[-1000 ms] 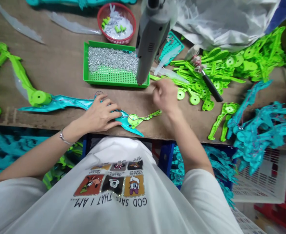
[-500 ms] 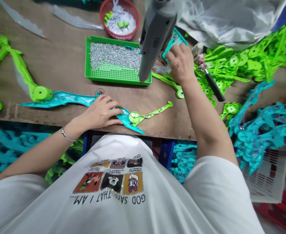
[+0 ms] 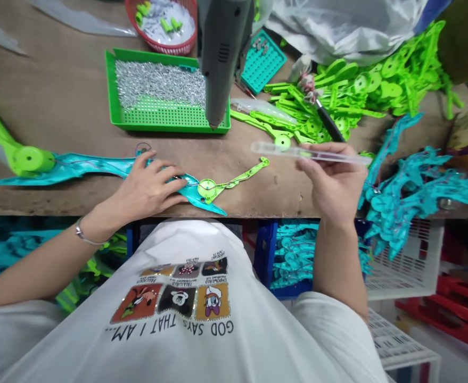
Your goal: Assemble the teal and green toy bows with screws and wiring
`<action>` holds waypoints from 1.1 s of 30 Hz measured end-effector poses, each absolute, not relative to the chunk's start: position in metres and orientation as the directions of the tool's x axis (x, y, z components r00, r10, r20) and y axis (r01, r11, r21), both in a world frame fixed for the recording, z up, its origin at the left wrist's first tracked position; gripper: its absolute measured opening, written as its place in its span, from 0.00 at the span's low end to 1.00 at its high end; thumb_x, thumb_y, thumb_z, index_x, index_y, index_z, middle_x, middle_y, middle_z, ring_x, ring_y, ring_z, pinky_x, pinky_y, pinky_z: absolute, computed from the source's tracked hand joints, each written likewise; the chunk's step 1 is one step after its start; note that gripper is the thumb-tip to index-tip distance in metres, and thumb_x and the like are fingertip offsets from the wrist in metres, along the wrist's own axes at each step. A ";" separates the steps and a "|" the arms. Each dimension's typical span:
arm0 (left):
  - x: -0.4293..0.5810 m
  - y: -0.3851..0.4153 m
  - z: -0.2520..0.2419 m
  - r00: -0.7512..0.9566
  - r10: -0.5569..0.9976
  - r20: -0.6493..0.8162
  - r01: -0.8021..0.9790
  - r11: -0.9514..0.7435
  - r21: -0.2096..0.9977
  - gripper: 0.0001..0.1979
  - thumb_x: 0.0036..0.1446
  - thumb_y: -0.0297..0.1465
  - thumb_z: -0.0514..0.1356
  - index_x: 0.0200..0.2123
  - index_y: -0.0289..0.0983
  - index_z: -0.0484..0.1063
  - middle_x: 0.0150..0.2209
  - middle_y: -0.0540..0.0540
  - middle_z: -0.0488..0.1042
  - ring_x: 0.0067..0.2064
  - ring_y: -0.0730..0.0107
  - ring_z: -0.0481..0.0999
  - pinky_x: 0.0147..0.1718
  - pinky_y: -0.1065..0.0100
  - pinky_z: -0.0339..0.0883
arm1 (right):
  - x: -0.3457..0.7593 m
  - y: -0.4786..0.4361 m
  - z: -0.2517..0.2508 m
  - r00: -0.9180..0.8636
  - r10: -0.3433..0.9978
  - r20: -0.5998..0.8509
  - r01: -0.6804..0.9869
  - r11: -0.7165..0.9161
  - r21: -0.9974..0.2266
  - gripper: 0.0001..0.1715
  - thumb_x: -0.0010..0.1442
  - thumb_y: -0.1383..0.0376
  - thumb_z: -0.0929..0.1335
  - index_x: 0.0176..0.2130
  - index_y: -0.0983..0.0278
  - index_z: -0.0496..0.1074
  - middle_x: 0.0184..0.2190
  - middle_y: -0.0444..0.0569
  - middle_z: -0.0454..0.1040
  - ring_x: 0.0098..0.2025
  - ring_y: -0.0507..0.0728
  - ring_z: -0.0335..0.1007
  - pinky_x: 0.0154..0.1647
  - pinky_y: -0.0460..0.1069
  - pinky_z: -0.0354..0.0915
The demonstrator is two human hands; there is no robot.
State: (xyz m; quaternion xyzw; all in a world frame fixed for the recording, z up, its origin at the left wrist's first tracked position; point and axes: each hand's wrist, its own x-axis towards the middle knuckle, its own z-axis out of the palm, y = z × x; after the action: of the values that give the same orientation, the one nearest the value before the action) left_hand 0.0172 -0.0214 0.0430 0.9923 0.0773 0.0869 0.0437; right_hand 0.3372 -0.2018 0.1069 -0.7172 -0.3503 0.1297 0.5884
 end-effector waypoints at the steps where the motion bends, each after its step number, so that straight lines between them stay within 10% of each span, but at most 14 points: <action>1: 0.018 -0.021 0.044 0.976 0.153 0.155 0.138 -0.985 0.103 0.19 0.69 0.47 0.55 0.44 0.40 0.76 0.46 0.43 0.78 0.51 0.54 0.72 0.60 0.39 0.60 | 0.331 -0.208 0.105 0.760 0.642 0.095 0.217 -0.114 -0.969 0.24 0.40 0.58 0.83 0.36 0.63 0.77 0.31 0.50 0.80 0.27 0.53 0.76 0.29 0.49 0.73; 7: 0.021 -0.019 0.049 0.975 0.186 0.122 0.150 -0.954 0.259 0.17 0.69 0.46 0.55 0.42 0.41 0.76 0.50 0.42 0.77 0.55 0.50 0.70 0.62 0.34 0.56 | 0.304 -0.218 0.077 0.538 0.620 -0.572 -0.372 -0.434 -0.821 0.31 0.33 0.55 0.85 0.34 0.62 0.76 0.28 0.44 0.80 0.26 0.50 0.75 0.24 0.42 0.74; 15: 0.019 -0.038 0.068 0.970 0.213 0.115 0.170 -0.939 0.299 0.10 0.69 0.36 0.56 0.47 0.39 0.74 0.63 0.43 0.71 0.63 0.48 0.66 0.67 0.32 0.46 | 0.289 -0.198 0.053 0.417 0.671 -0.612 -0.420 -0.455 -0.785 0.31 0.35 0.56 0.84 0.35 0.63 0.73 0.28 0.42 0.80 0.28 0.49 0.77 0.30 0.41 0.77; 22: 0.022 -0.053 0.068 0.968 0.213 0.129 0.193 -0.969 0.151 0.18 0.69 0.38 0.55 0.53 0.31 0.73 0.64 0.31 0.67 0.62 0.44 0.69 0.65 0.41 0.58 | 0.284 -0.194 0.049 0.432 0.654 -0.621 -0.382 -0.490 -0.783 0.27 0.41 0.58 0.83 0.35 0.63 0.72 0.30 0.44 0.81 0.29 0.49 0.79 0.32 0.41 0.77; 33: 0.044 -0.088 0.023 0.955 0.254 0.157 0.169 -0.893 0.417 0.29 0.67 0.41 0.58 0.67 0.38 0.63 0.62 0.28 0.68 0.64 0.42 0.68 0.64 0.40 0.63 | 0.288 -0.187 0.051 0.444 0.538 -0.716 -0.382 -0.609 -0.695 0.18 0.49 0.67 0.81 0.31 0.66 0.70 0.22 0.47 0.79 0.22 0.50 0.76 0.23 0.41 0.76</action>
State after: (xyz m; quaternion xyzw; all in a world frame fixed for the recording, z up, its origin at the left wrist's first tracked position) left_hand 0.0441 -0.0882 0.0232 0.9674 0.1092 0.1040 0.2036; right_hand 0.2883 -0.1869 0.0508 -0.7278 -0.0537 0.5243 0.4387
